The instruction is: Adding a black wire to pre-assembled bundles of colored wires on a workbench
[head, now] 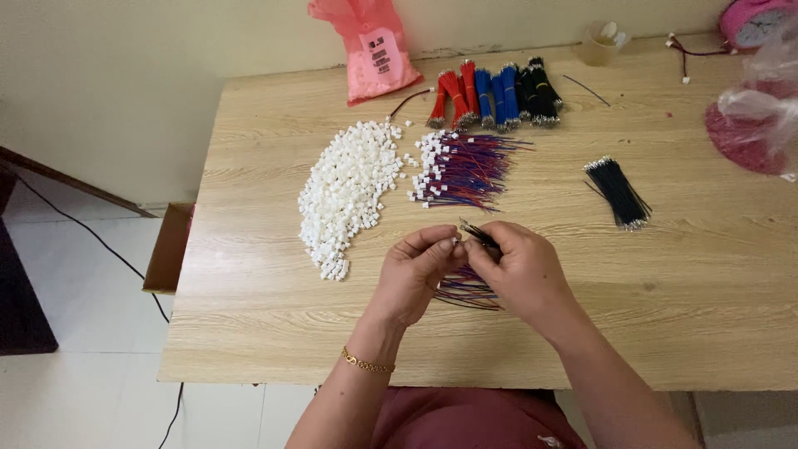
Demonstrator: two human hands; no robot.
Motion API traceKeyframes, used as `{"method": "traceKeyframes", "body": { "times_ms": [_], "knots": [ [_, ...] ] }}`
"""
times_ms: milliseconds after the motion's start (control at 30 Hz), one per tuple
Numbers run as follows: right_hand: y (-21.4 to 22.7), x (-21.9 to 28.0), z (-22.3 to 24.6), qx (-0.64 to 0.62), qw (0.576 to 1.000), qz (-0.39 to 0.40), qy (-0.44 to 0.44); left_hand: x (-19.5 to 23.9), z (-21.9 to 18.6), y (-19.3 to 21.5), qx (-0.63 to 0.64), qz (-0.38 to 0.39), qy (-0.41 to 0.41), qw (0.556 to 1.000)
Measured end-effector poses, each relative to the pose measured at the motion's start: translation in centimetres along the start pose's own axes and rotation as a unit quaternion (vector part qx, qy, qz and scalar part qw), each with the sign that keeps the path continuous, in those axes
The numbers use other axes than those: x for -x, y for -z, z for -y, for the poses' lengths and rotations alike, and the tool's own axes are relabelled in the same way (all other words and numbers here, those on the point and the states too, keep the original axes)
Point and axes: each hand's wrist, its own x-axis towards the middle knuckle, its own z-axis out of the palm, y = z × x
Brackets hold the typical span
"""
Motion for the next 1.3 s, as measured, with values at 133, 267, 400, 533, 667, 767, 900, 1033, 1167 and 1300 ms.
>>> {"method": "traceKeyframes", "body": {
  "times_ms": [133, 267, 400, 533, 667, 767, 900, 1033, 1167, 1300],
  "knots": [
    [-0.8, -0.3, -1.2, 0.006, 1.0, 0.017, -0.013, -0.2, 0.6, 0.2, -0.041, -0.006, -0.007, 0.999],
    [-1.1, -0.5, -1.0, 0.016, 0.999, 0.049, -0.013, -0.2, 0.7, 0.4, -0.103, -0.022, -0.015, 0.994],
    [-1.4, -1.6, -1.2, -0.012, 0.996, 0.085, -0.036, -2.3, 1.1, 2.4, -0.244, -0.024, -0.051, 0.968],
    [-1.7, -2.4, -4.5, -0.034, 0.995, 0.051, -0.083, -3.8, 1.1, 4.2, -0.493, -0.029, -0.066, 0.867],
    [-1.4, -2.8, -7.4, -0.122, 0.987, -0.007, -0.103, -7.4, 1.6, 7.0, -0.641, -0.037, -0.152, 0.751],
    [-1.6, -3.5, -8.2, -0.16, 0.981, -0.025, -0.111, -11.0, 1.2, 7.0, -0.689, -0.076, -0.229, 0.683],
    [-2.1, -4.0, -9.1, -0.16, 0.982, -0.021, -0.097, -14.5, 0.1, 6.8, -0.767, -0.082, -0.225, 0.596],
    [-2.1, -4.6, -10.6, -0.174, 0.981, -0.016, -0.088, -16.4, 0.7, 7.8, -0.794, -0.033, -0.266, 0.545],
    [-2.0, -4.9, -9.0, -0.213, 0.974, -0.01, -0.08, -16.2, 0.8, 7.9, -0.801, -0.04, -0.316, 0.507],
    [-1.9, -4.8, -7.8, -0.243, 0.968, 0.003, -0.07, -14.4, -0.5, 5.8, -0.717, -0.058, -0.3, 0.627]
  ]
}}
